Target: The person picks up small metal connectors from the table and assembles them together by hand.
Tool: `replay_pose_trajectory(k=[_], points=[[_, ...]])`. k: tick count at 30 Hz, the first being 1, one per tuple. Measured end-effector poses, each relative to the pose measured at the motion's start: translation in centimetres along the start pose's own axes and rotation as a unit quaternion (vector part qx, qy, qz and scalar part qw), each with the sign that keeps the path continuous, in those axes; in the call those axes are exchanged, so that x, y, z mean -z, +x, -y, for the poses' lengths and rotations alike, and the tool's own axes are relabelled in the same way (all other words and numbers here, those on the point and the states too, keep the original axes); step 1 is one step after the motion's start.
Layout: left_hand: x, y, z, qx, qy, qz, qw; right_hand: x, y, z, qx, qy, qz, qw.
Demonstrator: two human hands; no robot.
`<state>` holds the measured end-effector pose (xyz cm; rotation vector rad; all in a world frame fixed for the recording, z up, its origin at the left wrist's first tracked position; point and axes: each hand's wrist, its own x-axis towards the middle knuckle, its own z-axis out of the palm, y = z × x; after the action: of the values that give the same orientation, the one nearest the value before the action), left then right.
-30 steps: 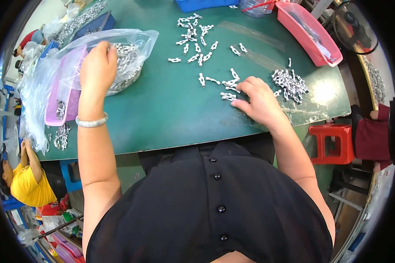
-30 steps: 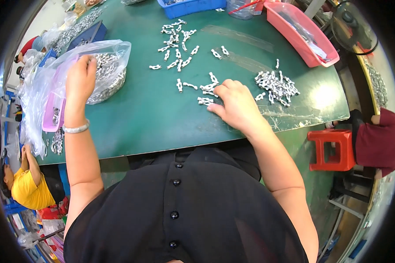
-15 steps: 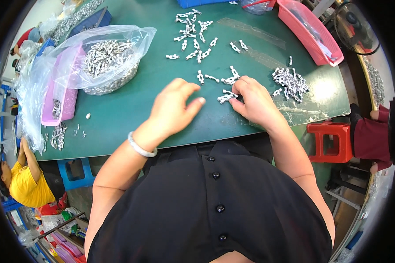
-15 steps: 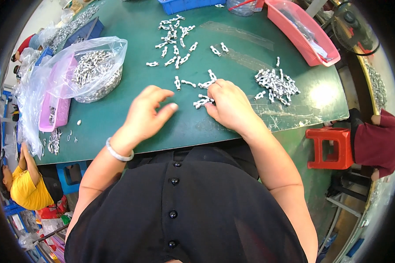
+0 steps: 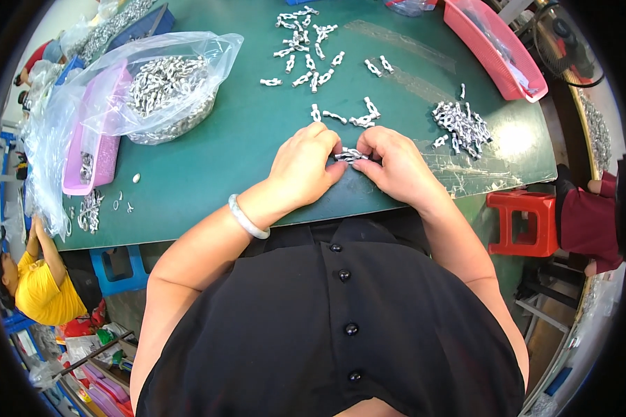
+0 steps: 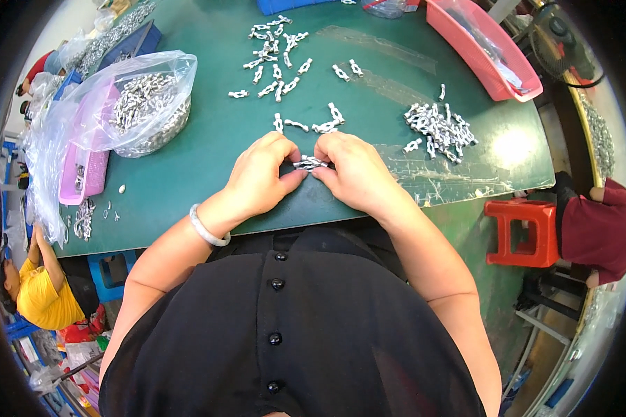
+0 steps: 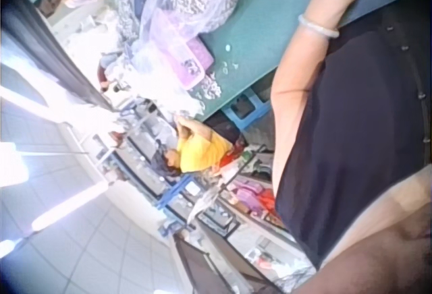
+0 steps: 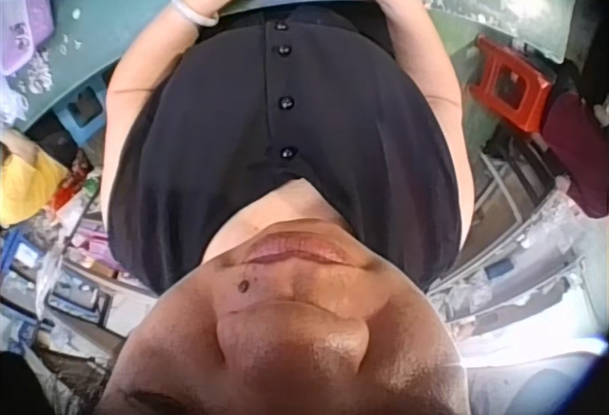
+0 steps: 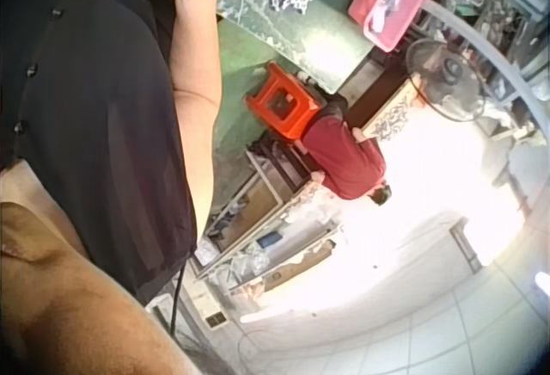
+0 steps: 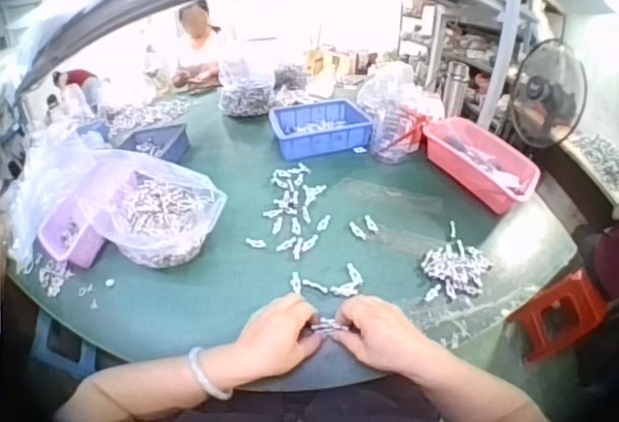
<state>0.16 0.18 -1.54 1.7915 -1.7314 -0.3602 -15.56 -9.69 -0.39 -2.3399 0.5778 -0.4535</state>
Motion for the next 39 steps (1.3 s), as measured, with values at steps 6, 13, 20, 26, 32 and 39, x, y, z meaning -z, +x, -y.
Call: replay_pose_trajectory(k=[6,13,20,26,32,39], points=[[0.8,-0.1,0.7,0.032,-0.067,0.033,0.997,0.3,0.0,-0.6,-0.102,0.178,-0.022,0.978],[1.8,-0.4,0.3,0.102,-0.257,0.043,0.960,-0.4,0.1,-0.4,-0.141,0.403,-0.036,0.904],[1.6,-0.8,0.4,0.061,-0.364,0.002,0.929,-0.8,0.0,0.7,-0.149,0.500,-0.002,0.853],[1.0,-1.2,0.6,0.071,-0.445,-0.033,0.892,-0.9,-0.5,1.4,-0.124,0.525,-0.002,0.842],[0.9,-1.4,-0.1,0.062,-0.498,-0.058,0.863,-1.7,-1.1,1.8,-0.053,0.508,-0.046,0.858],[0.6,-1.7,-0.4,-0.035,-0.426,-0.090,0.899,-2.5,-1.1,1.4,-0.044,0.583,-0.050,0.810]])
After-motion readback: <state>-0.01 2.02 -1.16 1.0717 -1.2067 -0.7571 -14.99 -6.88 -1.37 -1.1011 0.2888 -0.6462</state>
